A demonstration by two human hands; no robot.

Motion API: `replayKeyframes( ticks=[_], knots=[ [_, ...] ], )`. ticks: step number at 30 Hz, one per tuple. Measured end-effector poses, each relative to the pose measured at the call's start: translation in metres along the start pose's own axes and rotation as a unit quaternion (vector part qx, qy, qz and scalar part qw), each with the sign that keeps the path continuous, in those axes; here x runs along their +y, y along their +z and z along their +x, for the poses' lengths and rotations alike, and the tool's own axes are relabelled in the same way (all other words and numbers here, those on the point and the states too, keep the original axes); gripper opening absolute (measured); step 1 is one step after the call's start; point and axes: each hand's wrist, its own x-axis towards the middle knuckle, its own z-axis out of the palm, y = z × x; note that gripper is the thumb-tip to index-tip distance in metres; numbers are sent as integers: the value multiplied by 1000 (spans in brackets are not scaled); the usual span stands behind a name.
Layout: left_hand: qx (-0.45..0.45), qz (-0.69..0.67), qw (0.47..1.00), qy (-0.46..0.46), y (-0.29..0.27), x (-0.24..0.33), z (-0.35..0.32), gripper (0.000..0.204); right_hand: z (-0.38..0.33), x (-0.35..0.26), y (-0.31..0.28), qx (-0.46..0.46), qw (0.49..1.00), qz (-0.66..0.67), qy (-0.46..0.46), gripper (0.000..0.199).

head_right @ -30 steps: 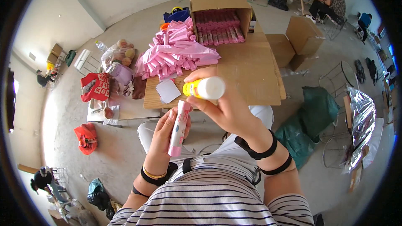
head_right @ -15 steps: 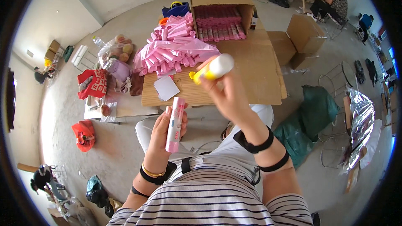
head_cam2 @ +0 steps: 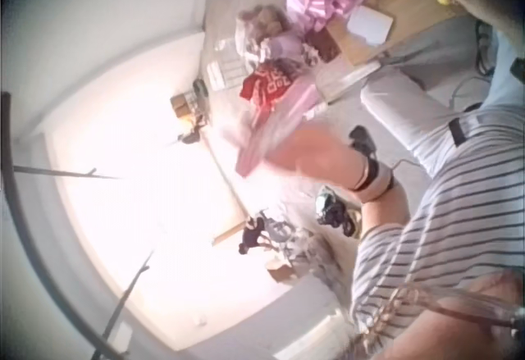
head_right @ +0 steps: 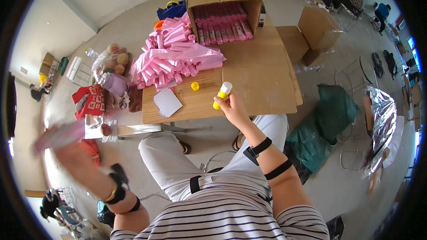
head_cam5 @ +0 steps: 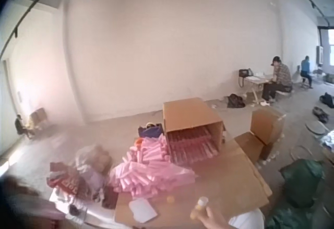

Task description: The person is applying glue to paper labels and wrapping them around pink cylindrical foam products.

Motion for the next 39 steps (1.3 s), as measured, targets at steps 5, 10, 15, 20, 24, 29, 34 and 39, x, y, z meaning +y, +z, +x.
replayKeyframes(
  ticks=[5,10,15,20,24,29,34,39],
  knots=[
    [-6,139,988,-71,-30,-94,-15,45,10,1,22,-16,1000,-8,8,35],
    [-21,-85,914,-397,-109,-159,-38,47,21,32,28,23,996,-56,-59,38],
    [-65,-606,731,-306,-93,-113,10,46,43,39,39,16,991,-130,5,36],
    [-150,-10,926,-347,61,-156,-57,22,63,47,64,2,977,-209,-35,35],
    [-227,-12,898,-377,77,-131,-89,47,69,52,68,25,974,-212,-74,33],
    [-194,-79,869,-448,89,-123,-109,50,66,58,63,30,974,-210,-77,41],
    [-191,-126,860,-456,89,-121,-123,47,35,38,41,53,974,-211,-60,43],
    [-194,-90,875,-435,104,-109,-133,45,-16,-44,34,-257,928,214,167,37]
  ],
)
